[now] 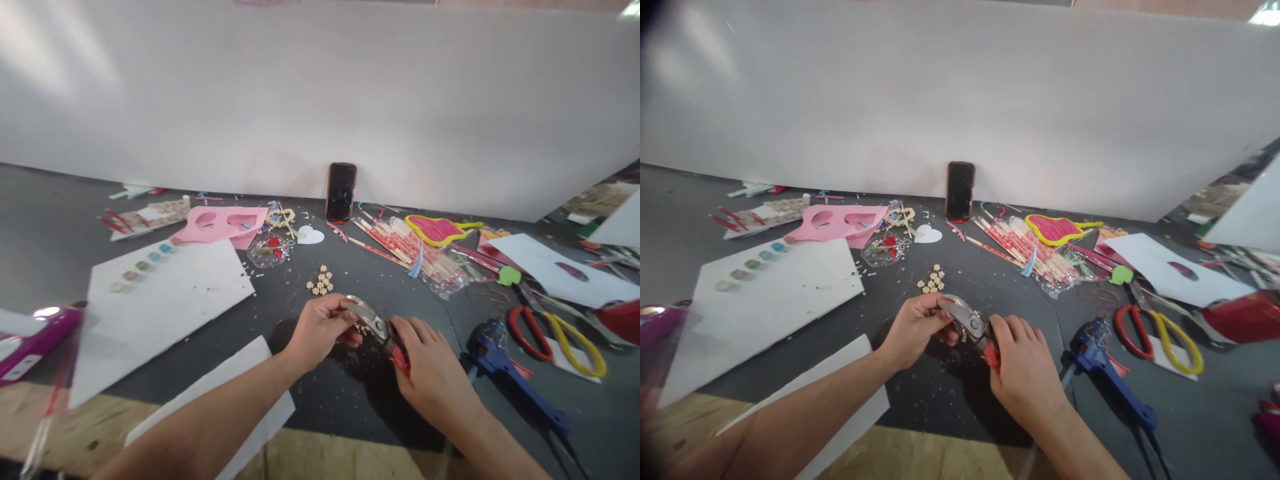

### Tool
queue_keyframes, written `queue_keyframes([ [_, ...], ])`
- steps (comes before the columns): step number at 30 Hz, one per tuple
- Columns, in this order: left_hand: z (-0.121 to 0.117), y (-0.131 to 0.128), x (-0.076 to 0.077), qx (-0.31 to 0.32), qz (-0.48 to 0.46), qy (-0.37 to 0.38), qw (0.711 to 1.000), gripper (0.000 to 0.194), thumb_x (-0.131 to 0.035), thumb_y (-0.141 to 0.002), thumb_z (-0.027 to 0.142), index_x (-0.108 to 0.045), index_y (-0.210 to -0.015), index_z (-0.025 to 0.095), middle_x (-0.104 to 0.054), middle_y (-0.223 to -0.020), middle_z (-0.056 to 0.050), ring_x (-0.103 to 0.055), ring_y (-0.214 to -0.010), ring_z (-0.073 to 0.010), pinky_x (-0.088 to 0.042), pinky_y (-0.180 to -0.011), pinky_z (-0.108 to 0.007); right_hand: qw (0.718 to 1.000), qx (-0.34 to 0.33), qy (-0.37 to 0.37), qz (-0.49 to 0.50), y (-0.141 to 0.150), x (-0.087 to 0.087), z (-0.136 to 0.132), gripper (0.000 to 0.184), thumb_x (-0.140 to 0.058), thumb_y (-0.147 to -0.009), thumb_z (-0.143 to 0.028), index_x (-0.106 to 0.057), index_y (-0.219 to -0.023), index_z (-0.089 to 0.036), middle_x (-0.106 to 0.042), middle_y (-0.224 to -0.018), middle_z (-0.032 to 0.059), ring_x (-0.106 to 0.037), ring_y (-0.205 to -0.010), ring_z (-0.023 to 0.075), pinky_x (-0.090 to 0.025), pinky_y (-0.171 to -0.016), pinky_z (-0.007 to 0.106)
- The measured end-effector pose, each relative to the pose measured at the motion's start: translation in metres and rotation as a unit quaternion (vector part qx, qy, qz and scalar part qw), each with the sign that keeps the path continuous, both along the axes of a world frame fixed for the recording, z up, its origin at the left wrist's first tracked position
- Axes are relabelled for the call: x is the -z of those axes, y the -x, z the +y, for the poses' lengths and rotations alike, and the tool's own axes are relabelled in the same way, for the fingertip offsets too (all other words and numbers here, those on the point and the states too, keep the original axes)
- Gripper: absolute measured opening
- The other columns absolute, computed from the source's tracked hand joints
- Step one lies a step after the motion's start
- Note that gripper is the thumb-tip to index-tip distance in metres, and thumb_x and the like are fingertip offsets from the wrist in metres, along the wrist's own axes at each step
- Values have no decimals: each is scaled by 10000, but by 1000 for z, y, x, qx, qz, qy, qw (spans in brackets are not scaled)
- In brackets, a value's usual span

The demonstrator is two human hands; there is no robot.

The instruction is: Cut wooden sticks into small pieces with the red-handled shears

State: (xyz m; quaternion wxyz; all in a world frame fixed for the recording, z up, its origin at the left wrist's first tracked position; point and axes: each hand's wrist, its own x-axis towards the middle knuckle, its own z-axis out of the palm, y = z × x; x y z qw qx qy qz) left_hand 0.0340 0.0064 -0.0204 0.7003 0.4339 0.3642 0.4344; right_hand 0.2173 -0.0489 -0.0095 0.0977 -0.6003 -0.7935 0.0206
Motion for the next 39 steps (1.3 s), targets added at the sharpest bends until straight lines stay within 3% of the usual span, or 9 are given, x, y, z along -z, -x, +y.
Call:
queue_keyframes([
  [8,-1,0,2,16,10,-1,1000,141,-636,-716,272,-635,-744,134,-628,-582,4,-609,-479,-110,-532,-489,-221,999,-15,-32,-4,-2,0,2,559,-451,-716,-134,-385,-1269,-182,-537,-1129,107,-463,-1015,242,-381,-832,403],
  [24,1,-5,6,28,-25,31,999,266,-674,-693,357,-595,-759,112,-607,-583,-5,-573,-452,-89,-525,-469,-223,1000,2,2,-7,-1,0,1,434,-448,-700,-127,-481,-1132,-157,-569,-1032,106,-508,-931,233,-386,-786,363],
  [39,0,-2,4,30,-13,18,999,209,-674,-694,328,-583,-731,144,-599,-549,22,-582,-461,-98,-515,-490,-221,999,-20,-31,-4,-5,-2,4,516,-444,-735,-138,-415,-1248,-179,-545,-1112,102,-464,-1008,242,-352,-879,417],
])
